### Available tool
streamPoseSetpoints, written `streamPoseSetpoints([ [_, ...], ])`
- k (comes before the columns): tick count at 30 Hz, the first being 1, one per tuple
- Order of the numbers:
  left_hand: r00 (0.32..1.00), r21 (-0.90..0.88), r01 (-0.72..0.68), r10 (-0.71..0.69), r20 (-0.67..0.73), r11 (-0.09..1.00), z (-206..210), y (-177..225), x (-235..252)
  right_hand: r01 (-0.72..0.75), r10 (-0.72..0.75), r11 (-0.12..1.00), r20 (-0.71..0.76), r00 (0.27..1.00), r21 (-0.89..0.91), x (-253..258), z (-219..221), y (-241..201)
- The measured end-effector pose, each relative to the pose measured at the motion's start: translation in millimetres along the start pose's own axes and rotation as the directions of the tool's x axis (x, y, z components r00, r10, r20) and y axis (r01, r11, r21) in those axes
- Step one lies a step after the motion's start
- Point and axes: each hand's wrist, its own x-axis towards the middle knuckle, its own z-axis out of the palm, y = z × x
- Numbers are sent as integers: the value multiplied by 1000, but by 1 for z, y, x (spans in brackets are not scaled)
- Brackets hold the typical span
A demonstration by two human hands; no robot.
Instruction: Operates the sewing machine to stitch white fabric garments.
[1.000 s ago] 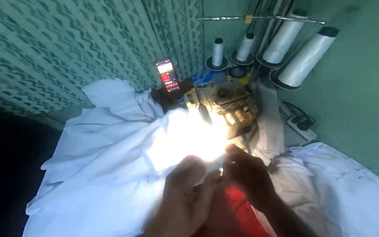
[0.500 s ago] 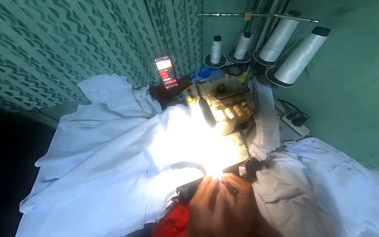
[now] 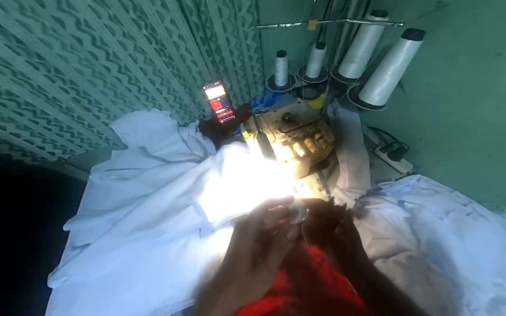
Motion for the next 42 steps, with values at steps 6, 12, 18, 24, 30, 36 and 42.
streamPoseSetpoints([
  [6,999,770,-2,-24,23,639,-34,-51,33,-113,112,994,-65,992,-13,-9,-5,6],
  [12,900,985,-172,-406,155,-6,-91,-38,24,63,-44,989,142,989,-137,-38,-6,-6],
  [18,865,932,-167,-406,295,321,-58,17,-11,104,-86,984,129,988,-142,-2,-1,-12],
  [24,886,596,-47,-242,396,802,-29,58,-3,-82,131,989,483,866,-121,26,7,-24],
  [30,909,810,-199,-206,363,552,-33,45,3,37,188,905,474,860,-425,-2,-3,-28],
  [36,894,805,-311,-132,428,506,-19,41,11,224,33,767,385,922,-601,-31,-4,-36],
  [42,883,781,-379,-58,466,497,-15,34,9,285,-12,731,407,914,-620,-28,-1,-39],
])
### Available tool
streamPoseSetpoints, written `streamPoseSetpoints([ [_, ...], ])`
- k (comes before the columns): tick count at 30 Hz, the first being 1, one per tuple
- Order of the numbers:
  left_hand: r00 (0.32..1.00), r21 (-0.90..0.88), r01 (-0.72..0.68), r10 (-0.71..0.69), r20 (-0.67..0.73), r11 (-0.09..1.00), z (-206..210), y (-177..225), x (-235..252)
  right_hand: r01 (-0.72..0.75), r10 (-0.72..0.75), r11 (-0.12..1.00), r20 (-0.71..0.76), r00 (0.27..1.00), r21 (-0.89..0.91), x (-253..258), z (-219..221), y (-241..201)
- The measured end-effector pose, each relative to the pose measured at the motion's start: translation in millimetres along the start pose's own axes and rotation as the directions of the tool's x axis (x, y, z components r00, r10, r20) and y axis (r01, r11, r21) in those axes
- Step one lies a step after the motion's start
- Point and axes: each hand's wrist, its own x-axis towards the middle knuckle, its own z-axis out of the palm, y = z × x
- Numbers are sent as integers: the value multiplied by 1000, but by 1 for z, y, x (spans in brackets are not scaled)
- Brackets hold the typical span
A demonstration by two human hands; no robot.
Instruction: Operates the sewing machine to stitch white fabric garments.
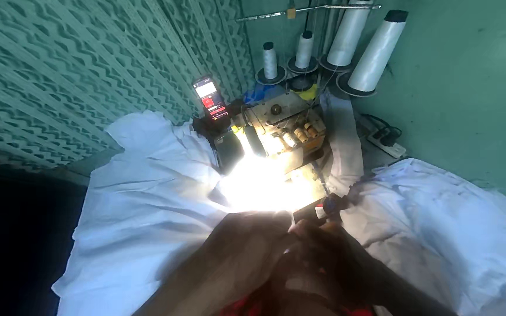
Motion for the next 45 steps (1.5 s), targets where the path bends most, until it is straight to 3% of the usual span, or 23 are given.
streamPoseSetpoints([
  [3,997,-58,75,-77,-24,996,-5,-20,-20,-50,73,961,-77,994,270,0,10,35],
  [5,989,-100,141,-144,-23,985,-19,-41,-39,-153,158,985,-57,986,86,-8,21,74],
  [6,984,-67,174,-177,-32,982,-29,-50,-45,-222,229,971,76,970,-93,-10,27,89],
  [8,971,104,237,-235,-37,966,-47,-59,-50,-225,394,905,510,765,-362,15,44,91],
  [9,965,231,261,-260,-36,937,-55,-61,-47,-167,407,897,618,673,-409,39,58,80],
  [10,956,353,284,-290,-37,891,-62,-64,-44,-110,391,897,654,648,-427,70,74,62],
  [13,918,569,357,-392,-66,740,-82,-74,-41,-12,131,962,424,896,-272,154,130,26],
  [14,911,603,368,-404,-83,707,-89,-77,-43,44,14,979,282,959,-199,171,157,31],
  [15,910,610,372,-403,-93,700,-94,-78,-47,75,-41,988,229,972,-138,180,173,34],
  [17,919,541,365,-387,-78,757,-95,-74,-59,25,28,988,337,941,-153,165,171,35],
  [19,927,428,361,-368,-68,829,-84,-72,-75,-84,187,972,501,845,-221,132,152,51],
  [20,929,378,364,-363,-74,852,-77,-70,-82,-131,220,970,503,836,-207,112,142,69],
  [22,934,303,356,-344,-95,884,-66,-64,-91,-228,269,961,342,900,-156,72,112,96],
  [23,937,273,348,-335,-96,897,-62,-61,-95,-231,250,964,148,957,-130,58,96,102],
  [25,951,243,309,-295,-94,919,-55,-55,-96,-113,83,987,-234,969,-117,55,66,104],
  [26,958,238,287,-272,-94,928,-53,-51,-95,-43,5,992,-312,950,-115,63,52,96],
  [28,969,244,246,-232,-86,938,-52,-44,-88,63,-77,995,-218,973,-74,85,29,69],
  [31,982,231,189,-183,-45,954,-55,-35,-72,122,-129,991,190,973,45,118,19,43],
  [33,987,230,161,-160,-21,960,-55,-35,-62,117,-135,990,274,952,82,116,20,43],
  [37,989,297,149,-141,-49,943,-40,-72,-45,98,-97,995,-38,995,19,48,24,68],
  [40,983,321,165,-182,22,932,-27,-120,-29,-71,80,996,-163,983,58,-1,41,86],
  [42,980,317,156,-186,65,935,-27,-148,-19,-125,140,988,-180,974,91,-5,49,93],
  [45,988,268,127,-146,52,955,-42,-175,-20,-7,40,991,-248,968,133,14,58,112],
])
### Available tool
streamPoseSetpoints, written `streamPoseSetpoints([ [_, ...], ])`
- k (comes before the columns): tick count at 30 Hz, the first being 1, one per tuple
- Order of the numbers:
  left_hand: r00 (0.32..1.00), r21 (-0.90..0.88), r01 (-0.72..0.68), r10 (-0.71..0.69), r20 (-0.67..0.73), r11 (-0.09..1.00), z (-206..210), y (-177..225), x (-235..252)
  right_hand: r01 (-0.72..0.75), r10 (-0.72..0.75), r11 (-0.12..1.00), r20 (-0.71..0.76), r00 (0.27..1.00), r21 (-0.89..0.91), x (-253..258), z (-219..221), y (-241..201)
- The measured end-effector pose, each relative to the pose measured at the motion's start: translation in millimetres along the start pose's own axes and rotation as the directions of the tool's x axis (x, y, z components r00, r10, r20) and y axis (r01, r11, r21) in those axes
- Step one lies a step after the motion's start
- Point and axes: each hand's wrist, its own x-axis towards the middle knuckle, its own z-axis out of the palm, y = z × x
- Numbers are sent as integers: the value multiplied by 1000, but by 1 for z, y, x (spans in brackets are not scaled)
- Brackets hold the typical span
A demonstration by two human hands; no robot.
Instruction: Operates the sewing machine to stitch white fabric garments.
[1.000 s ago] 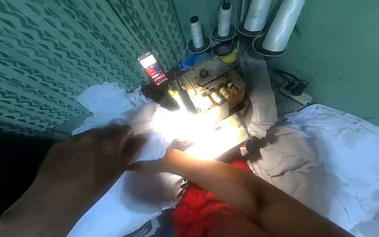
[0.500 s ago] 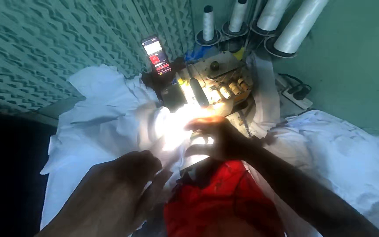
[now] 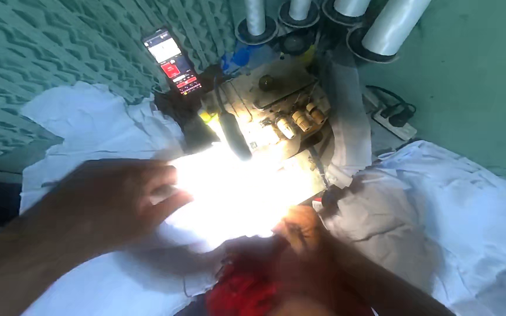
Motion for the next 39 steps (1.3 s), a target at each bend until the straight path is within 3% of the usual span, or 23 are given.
streamPoseSetpoints([
  [2,999,-86,50,-49,10,995,-21,0,0,42,-41,998,-11,999,44,20,2,7],
  [4,989,-283,143,-143,22,948,-45,25,2,54,-53,997,-6,999,56,36,1,11],
  [6,994,-390,99,-109,-4,915,-47,35,-7,50,-50,997,5,999,57,48,0,16],
  [9,990,-269,103,-73,119,958,-59,54,-2,38,-39,997,20,999,61,58,0,23],
  [11,990,-163,81,-61,127,983,-56,58,5,33,-35,997,25,999,76,59,-1,26],
  [14,935,-87,270,-239,263,959,-65,77,32,35,-37,994,15,999,102,60,1,29],
  [17,999,-361,36,-34,13,932,-32,33,14,18,-19,993,10,1000,115,61,2,29],
  [23,975,-172,149,-115,193,974,-60,61,52,-1,-2,994,19,1000,111,69,1,28],
  [26,986,-102,99,-83,144,990,-53,53,50,1,-2,993,16,1000,114,70,1,28],
  [29,995,135,65,-75,66,989,-37,31,39,-9,8,996,10,1000,89,68,4,28],
  [34,993,278,70,-94,76,958,-45,25,46,-69,68,995,13,998,68,69,5,27],
  [37,987,279,86,-119,104,956,-54,29,44,-125,122,990,44,992,58,77,5,27],
  [39,992,146,51,-67,109,988,-61,41,35,-149,146,987,52,988,61,79,4,26],
])
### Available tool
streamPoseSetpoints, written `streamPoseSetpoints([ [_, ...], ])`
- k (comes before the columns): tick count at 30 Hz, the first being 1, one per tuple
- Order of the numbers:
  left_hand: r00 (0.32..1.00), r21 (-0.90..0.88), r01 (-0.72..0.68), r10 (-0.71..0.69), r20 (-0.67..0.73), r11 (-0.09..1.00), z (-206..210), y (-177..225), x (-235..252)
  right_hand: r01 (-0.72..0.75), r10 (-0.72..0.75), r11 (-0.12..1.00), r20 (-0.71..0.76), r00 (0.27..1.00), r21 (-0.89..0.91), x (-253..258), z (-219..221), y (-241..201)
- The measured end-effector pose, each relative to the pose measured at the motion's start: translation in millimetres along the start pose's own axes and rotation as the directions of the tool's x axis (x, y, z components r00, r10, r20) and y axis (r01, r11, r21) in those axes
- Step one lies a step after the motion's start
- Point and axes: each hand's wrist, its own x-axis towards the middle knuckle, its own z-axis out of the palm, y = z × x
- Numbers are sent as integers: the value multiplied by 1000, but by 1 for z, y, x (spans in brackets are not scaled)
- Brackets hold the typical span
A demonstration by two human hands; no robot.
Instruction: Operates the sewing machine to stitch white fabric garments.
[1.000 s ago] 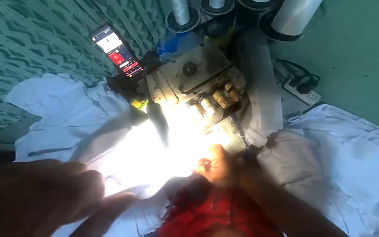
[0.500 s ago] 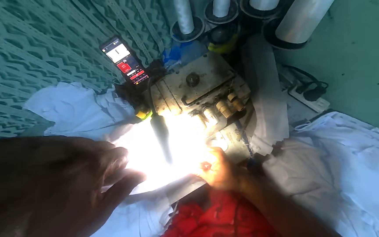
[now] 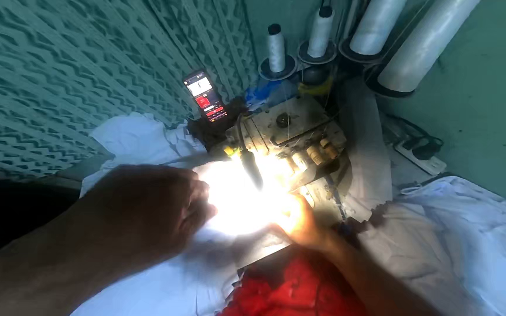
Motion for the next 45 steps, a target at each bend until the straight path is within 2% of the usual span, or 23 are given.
streamPoseSetpoints([
  [2,995,-188,-99,97,-19,977,-5,17,-19,17,-19,999,-54,998,-31,-1,0,-6],
  [3,992,-216,-123,117,-38,969,-7,28,-29,58,-65,996,-111,992,-71,-3,1,-11],
  [5,994,-164,-107,100,-51,981,-16,53,-45,163,-187,976,-175,967,-144,-6,1,-25],
  [6,995,-118,-91,86,-46,989,-20,64,-49,215,-236,967,-158,959,-138,-6,2,-33],
  [8,996,-57,-77,74,-47,995,-22,80,-53,285,-285,958,-48,957,-13,-7,3,-56],
  [10,989,-40,-107,103,-105,993,-19,85,-50,275,-292,951,112,950,143,-6,4,-77],
  [11,984,-42,-123,117,-134,991,-16,85,-48,266,-293,946,139,946,186,-6,3,-82],
  [13,979,-33,-131,123,-165,991,-10,79,-42,249,-269,951,91,959,182,-13,-1,-84],
  [16,980,-25,-113,107,-166,993,3,57,-33,205,-205,979,14,979,-12,-45,-15,-68],
  [18,988,-47,-85,78,-131,995,19,37,-26,148,-149,984,-11,989,-102,-77,-19,-48],
  [21,1000,-105,0,-1,-12,995,43,7,-15,87,-91,992,-40,995,-92,-110,-14,-20],
  [23,999,-173,44,-38,39,984,51,-9,-11,69,-73,996,-63,995,-61,-110,-8,-16],
  [27,995,-337,-49,18,-97,940,47,-32,-11,60,-64,997,-92,994,-49,-79,-2,-20],
  [31,989,-385,-46,-12,-147,922,24,-19,-9,71,-70,997,-82,994,6,-52,-1,-16],
  [35,988,-465,-46,-28,-150,884,43,-12,-17,60,-57,997,-65,996,47,-40,-3,-11],
  [37,994,-451,-27,-23,-105,892,48,-4,-15,55,-52,997,-55,997,49,-37,-4,-8],
  [45,988,-305,-85,42,-146,948,64,33,17,16,-9,997,-88,996,75,-23,-2,-3],
])
